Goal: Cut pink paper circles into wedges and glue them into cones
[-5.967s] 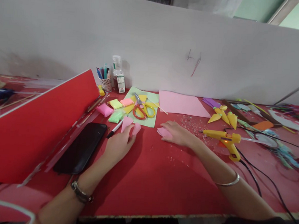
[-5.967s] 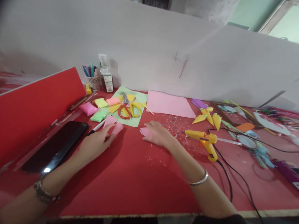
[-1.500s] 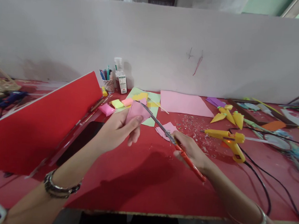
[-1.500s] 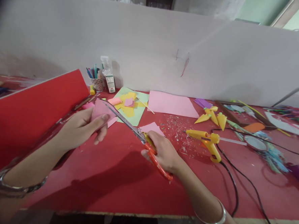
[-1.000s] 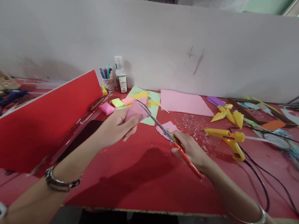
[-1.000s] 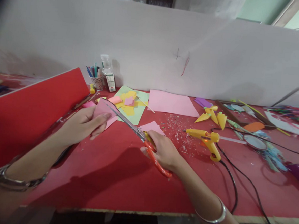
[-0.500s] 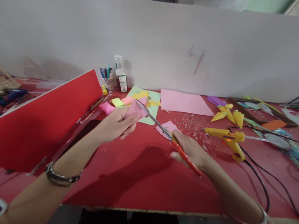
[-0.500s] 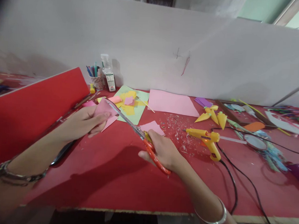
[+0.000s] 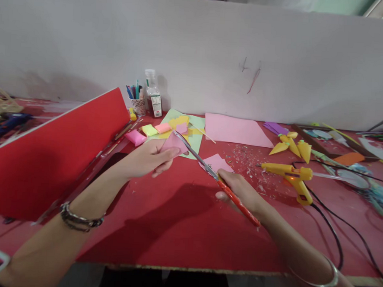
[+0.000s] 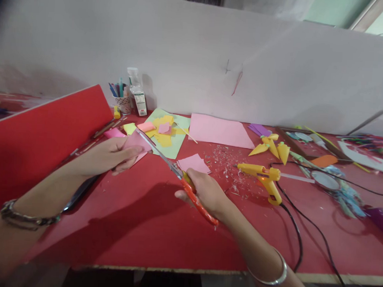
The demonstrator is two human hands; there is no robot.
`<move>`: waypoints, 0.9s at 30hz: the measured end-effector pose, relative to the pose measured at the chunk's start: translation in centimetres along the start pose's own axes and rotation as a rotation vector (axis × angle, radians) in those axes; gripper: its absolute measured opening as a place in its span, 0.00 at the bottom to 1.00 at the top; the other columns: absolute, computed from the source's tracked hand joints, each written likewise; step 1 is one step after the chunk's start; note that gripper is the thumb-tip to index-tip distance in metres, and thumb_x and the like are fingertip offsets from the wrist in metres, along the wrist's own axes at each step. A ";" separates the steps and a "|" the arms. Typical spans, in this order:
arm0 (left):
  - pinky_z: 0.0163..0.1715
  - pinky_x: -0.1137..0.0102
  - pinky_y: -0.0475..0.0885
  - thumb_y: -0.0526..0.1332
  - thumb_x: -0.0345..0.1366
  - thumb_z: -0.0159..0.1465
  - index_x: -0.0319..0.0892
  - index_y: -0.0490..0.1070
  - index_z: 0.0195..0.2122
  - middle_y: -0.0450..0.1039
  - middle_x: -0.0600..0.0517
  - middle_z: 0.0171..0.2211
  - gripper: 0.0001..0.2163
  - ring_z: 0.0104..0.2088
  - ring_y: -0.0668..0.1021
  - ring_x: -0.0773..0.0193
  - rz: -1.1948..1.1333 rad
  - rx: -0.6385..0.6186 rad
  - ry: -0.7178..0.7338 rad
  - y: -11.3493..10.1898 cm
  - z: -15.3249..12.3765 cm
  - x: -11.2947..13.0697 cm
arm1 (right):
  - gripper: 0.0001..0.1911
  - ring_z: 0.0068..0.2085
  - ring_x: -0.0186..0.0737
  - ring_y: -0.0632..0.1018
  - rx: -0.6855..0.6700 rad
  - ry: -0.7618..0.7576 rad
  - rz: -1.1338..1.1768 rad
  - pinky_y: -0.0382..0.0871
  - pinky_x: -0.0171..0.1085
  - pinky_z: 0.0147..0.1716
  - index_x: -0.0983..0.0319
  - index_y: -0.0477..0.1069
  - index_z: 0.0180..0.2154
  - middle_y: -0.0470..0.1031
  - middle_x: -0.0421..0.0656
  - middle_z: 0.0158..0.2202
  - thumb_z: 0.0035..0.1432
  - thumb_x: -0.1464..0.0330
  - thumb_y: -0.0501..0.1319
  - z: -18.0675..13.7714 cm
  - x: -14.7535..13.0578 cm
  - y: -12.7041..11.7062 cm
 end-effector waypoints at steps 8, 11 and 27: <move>0.15 0.77 0.58 0.48 0.39 0.61 0.42 0.54 0.12 0.55 0.58 0.08 0.20 0.11 0.59 0.74 0.062 -0.102 -0.011 0.6 -0.3 -0.1 | 0.31 0.22 0.32 0.58 -0.068 -0.012 -0.014 0.53 0.34 0.21 0.59 0.49 0.27 0.59 0.38 0.24 0.47 0.37 0.39 -0.1 -0.5 0.4; 0.16 0.78 0.60 0.49 0.39 0.60 0.42 0.55 0.13 0.56 0.59 0.09 0.19 0.11 0.61 0.75 0.059 -0.156 -0.017 1.2 -0.4 -0.1 | 0.31 0.23 0.32 0.58 -0.064 -0.023 0.006 0.55 0.35 0.22 0.59 0.49 0.27 0.60 0.39 0.24 0.45 0.36 0.39 0.0 -0.8 0.4; 0.28 0.74 0.67 0.56 0.43 0.56 0.41 0.67 0.34 0.71 0.57 0.21 0.11 0.23 0.74 0.69 -0.126 -0.038 -0.090 0.9 0.0 -1.5 | 0.30 0.22 0.32 0.58 -0.084 0.024 0.015 0.52 0.33 0.22 0.59 0.48 0.25 0.58 0.37 0.23 0.46 0.37 0.40 0.1 -0.6 0.9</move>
Point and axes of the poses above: each hand's wrist, its own z-axis towards the middle knuckle, its own y-axis out of the palm, x = y × z, the point moved 9 cm from there along z, towards the middle knuckle
